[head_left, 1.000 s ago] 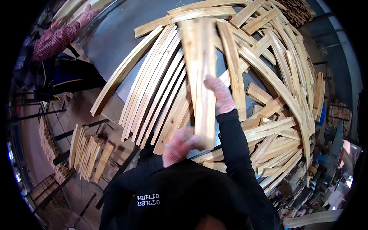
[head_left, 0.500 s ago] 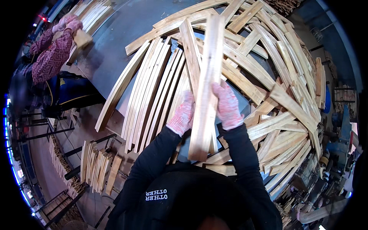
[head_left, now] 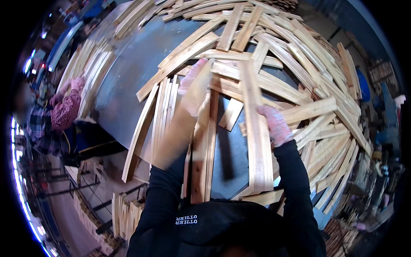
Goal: The person sorts and stacks light-colored wooden planks on a metal table. They pick up planks from a disorganized pile, align them, and place them into a neat stack.
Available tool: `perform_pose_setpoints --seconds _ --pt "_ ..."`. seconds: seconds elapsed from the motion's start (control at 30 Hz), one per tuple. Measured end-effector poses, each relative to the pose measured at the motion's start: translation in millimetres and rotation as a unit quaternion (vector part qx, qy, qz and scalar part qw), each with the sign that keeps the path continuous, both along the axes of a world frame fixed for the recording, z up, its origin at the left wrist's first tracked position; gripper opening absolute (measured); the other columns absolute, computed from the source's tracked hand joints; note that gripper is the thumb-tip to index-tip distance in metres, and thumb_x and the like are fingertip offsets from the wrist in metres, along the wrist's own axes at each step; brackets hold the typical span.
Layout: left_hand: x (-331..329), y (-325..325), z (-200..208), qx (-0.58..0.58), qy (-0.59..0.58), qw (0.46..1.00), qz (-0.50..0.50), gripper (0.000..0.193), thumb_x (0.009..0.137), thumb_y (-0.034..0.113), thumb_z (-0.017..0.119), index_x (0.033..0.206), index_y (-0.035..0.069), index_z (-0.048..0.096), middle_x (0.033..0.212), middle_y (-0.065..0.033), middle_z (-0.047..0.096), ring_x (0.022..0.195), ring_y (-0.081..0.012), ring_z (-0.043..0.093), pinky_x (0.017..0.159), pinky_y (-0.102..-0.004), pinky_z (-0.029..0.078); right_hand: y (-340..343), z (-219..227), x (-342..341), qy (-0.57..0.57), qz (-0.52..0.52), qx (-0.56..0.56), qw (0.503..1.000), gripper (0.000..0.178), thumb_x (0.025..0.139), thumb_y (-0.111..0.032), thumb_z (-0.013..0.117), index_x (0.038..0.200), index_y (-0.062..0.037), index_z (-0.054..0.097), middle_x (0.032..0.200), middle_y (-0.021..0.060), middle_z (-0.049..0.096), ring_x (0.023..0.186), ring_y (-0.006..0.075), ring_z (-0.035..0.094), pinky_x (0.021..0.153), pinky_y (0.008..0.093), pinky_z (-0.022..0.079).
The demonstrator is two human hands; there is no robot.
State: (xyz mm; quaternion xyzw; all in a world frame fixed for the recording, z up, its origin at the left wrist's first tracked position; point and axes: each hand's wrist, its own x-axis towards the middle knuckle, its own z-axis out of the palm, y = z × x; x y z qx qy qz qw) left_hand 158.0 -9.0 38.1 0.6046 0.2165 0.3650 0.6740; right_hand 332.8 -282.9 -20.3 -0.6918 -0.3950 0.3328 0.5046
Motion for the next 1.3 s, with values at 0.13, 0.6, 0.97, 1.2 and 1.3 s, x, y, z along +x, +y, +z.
perform_pose_setpoints --seconds 0.13,0.6,0.97,1.2,1.3 --pt "-0.3 35.6 -82.6 0.385 0.157 0.902 -0.114 0.067 0.081 -0.009 0.061 0.144 0.013 0.056 0.152 -0.0164 0.048 0.144 -0.0342 0.041 0.121 -0.0401 0.033 49.7 29.6 -66.0 0.465 -0.014 0.106 0.879 0.036 0.104 -0.026 0.055 0.129 -0.0003 0.061 0.118 0.0081 0.068 0.106 0.0170 0.062 0.093 0.0302 0.051" --pt "-98.9 -121.9 -62.9 -0.422 0.143 0.894 -0.056 0.037 0.094 0.016 0.070 0.125 0.000 0.061 0.103 -0.0136 0.071 0.093 -0.0242 0.072 0.083 -0.0355 0.061 49.6 20.5 -104.0 -0.241 0.263 -0.149 0.922 0.066 0.093 -0.045 0.057 0.142 -0.0010 0.049 0.137 0.0266 0.056 0.126 0.0348 0.058 0.108 0.0398 0.044" --pt "-162.3 -110.6 2.1 -0.238 0.102 0.964 0.065 0.050 0.086 0.020 0.079 0.127 0.003 0.057 0.100 -0.0062 0.069 0.086 -0.0162 0.068 0.078 -0.0306 0.059 33.0 -13.3 21.2 -0.401 0.043 -0.406 0.820 0.073 0.079 -0.028 0.073 0.140 -0.0009 0.045 0.118 0.0219 0.068 0.109 0.0371 0.068 0.091 0.0482 0.055" --pt "-275.5 -24.6 94.9 0.003 0.281 0.943 0.179 0.040 0.091 0.017 0.072 0.128 0.007 0.061 0.112 -0.0038 0.069 0.093 -0.0130 0.066 0.081 -0.0292 0.054 8.8 41.7 37.0 -0.108 0.083 -0.221 0.966 0.075 0.083 -0.029 0.072 0.149 -0.0090 0.043 0.127 0.0242 0.063 0.114 0.0372 0.064 0.100 0.0419 0.051" --pt "-320.5 20.6 75.5 0.097 0.378 0.906 0.162 0.040 0.088 0.012 0.071 0.125 0.005 0.059 0.101 -0.0061 0.070 0.088 -0.0160 0.067 0.077 -0.0308 0.055 8.7 21.1 51.2 0.001 0.134 -0.051 0.990 0.057 0.086 -0.025 0.072 0.137 -0.0072 0.055 0.115 0.0190 0.068 0.104 0.0310 0.066 0.094 0.0414 0.051"
